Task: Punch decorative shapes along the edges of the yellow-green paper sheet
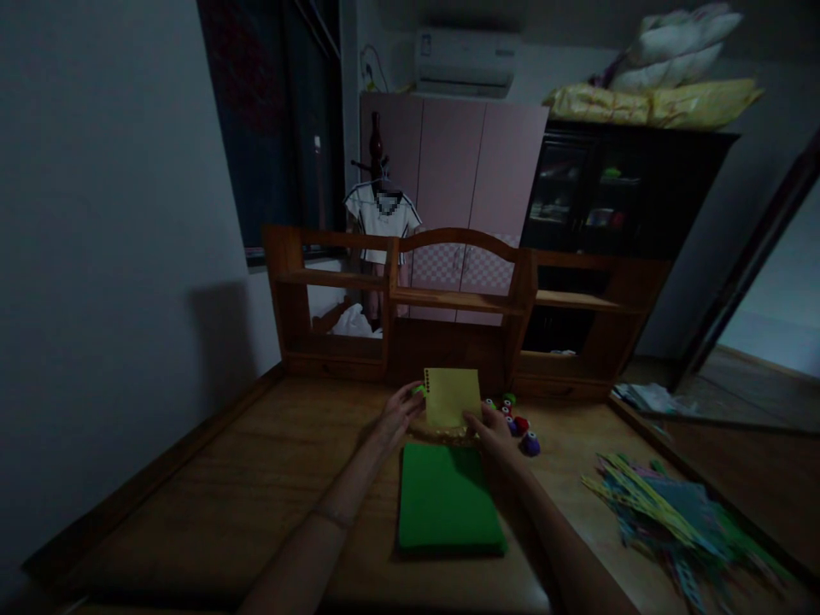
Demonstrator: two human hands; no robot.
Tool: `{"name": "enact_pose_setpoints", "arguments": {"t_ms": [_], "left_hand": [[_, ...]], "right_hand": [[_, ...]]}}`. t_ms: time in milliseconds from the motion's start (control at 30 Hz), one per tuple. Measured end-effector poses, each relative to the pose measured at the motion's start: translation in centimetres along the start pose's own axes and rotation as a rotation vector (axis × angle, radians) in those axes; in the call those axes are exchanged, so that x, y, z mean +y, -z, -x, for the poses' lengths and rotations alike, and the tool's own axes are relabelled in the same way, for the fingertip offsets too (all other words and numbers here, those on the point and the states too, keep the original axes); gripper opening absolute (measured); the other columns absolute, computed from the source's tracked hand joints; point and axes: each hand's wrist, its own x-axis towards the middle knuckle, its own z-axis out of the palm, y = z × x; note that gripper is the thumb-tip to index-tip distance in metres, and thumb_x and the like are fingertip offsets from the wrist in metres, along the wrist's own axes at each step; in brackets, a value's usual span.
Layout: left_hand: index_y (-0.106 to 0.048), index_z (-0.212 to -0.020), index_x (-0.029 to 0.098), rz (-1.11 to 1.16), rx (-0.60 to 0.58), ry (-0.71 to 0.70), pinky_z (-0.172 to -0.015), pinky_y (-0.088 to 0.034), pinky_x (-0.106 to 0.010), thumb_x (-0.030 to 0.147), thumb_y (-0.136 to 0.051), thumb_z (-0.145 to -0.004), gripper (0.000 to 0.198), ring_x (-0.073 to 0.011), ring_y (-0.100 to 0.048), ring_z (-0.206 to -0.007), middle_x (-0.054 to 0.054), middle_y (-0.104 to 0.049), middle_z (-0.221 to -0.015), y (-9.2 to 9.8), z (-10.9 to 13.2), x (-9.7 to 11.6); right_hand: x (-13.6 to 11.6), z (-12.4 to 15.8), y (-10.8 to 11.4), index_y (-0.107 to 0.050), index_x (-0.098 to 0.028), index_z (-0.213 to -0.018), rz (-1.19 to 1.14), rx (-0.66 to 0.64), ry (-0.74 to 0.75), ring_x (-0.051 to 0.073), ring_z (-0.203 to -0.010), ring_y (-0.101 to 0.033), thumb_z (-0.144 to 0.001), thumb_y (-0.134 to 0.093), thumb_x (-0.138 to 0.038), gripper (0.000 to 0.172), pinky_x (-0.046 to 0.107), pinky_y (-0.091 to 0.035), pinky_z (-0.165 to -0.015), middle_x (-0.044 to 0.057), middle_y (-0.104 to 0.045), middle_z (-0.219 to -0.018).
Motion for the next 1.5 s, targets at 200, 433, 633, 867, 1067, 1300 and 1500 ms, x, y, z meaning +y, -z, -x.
{"name": "enact_pose_setpoints", "arguments": {"t_ms": [200, 433, 633, 867, 1067, 1300, 1500], "left_hand": [[-0.062, -0.109, 0.016, -0.023, 0.011, 0.032, -0.087, -0.047, -0.031, 0.025, -0.079, -0.065, 0.048, -0.0197, -0.063, -0.096, -0.010, -0.066, -0.105, -0.4, 0.1, 0.0], [-0.062, -0.107, 0.015, -0.199, 0.027, 0.018, -0.080, -0.048, -0.029, 0.028, -0.083, -0.057, 0.056, -0.0167, -0.064, -0.086, -0.010, -0.066, -0.102, 0.1, -0.5, -0.9], [-0.063, -0.103, 0.013, -0.363, -0.016, 0.012, -0.077, -0.049, -0.028, 0.030, -0.084, -0.053, 0.056, -0.0168, -0.064, -0.084, -0.009, -0.068, -0.097, 0.1, -0.3, -1.1], [-0.063, -0.102, 0.016, -0.444, -0.033, 0.036, -0.073, -0.050, -0.026, 0.031, -0.084, -0.053, 0.055, -0.0165, -0.065, -0.084, -0.007, -0.068, -0.095, -0.2, 0.0, -0.8], [-0.059, -0.107, 0.017, -0.413, -0.022, 0.109, -0.062, -0.052, -0.024, 0.032, -0.082, -0.057, 0.058, -0.0156, -0.065, -0.075, -0.007, -0.066, -0.096, -0.5, 0.3, -0.4], [-0.060, -0.100, 0.015, -0.383, -0.057, 0.079, -0.069, -0.052, -0.024, 0.026, -0.085, -0.054, 0.054, -0.0163, -0.065, -0.083, -0.008, -0.066, -0.098, -0.5, 0.3, -0.9], [-0.059, -0.104, 0.015, -0.379, -0.143, 0.197, -0.067, -0.055, -0.029, 0.026, -0.085, -0.052, 0.059, -0.0219, -0.067, -0.084, -0.012, -0.065, -0.103, -1.1, 0.9, -0.8]], "right_hand": [[-0.1, 0.2, 0.0, -0.064, -0.015, -0.092, 0.004, -0.036, -0.003, 0.018, -0.062, -0.058, -0.079, -0.058, -0.044, 0.032, 0.024, -0.043, -0.053, 0.004, -0.065, -0.072], [-0.6, 0.3, -0.3, -0.066, -0.013, -0.096, -0.104, -0.033, -0.098, 0.022, -0.075, -0.064, -0.074, -0.063, -0.047, 0.040, 0.029, -0.050, -0.063, 0.008, -0.069, -0.085], [-1.6, 0.6, -0.5, -0.068, -0.013, -0.097, -0.155, -0.043, -0.180, 0.027, -0.086, -0.066, -0.072, -0.066, -0.048, 0.043, 0.035, -0.052, -0.074, 0.011, -0.071, -0.093], [0.5, -0.2, -0.1, -0.068, -0.012, -0.098, -0.177, -0.028, -0.161, 0.028, -0.087, -0.067, -0.071, -0.067, -0.046, 0.043, 0.036, -0.053, -0.075, 0.012, -0.071, -0.095], [0.4, -0.1, -0.2, -0.065, -0.013, -0.105, -0.259, -0.051, -0.170, 0.029, -0.094, -0.065, -0.072, -0.067, -0.044, 0.045, 0.038, -0.053, -0.078, 0.012, -0.070, -0.100], [0.5, -0.1, -0.1, -0.064, -0.013, -0.102, -0.277, -0.070, -0.172, 0.027, -0.088, -0.067, -0.069, -0.069, -0.043, 0.045, 0.035, -0.054, -0.075, 0.012, -0.070, -0.098], [0.6, -0.1, 0.5, -0.067, -0.011, -0.095, -0.218, -0.100, -0.194, 0.028, -0.082, -0.068, -0.066, -0.072, -0.044, 0.045, 0.035, -0.054, -0.069, 0.014, -0.071, -0.094]]}}
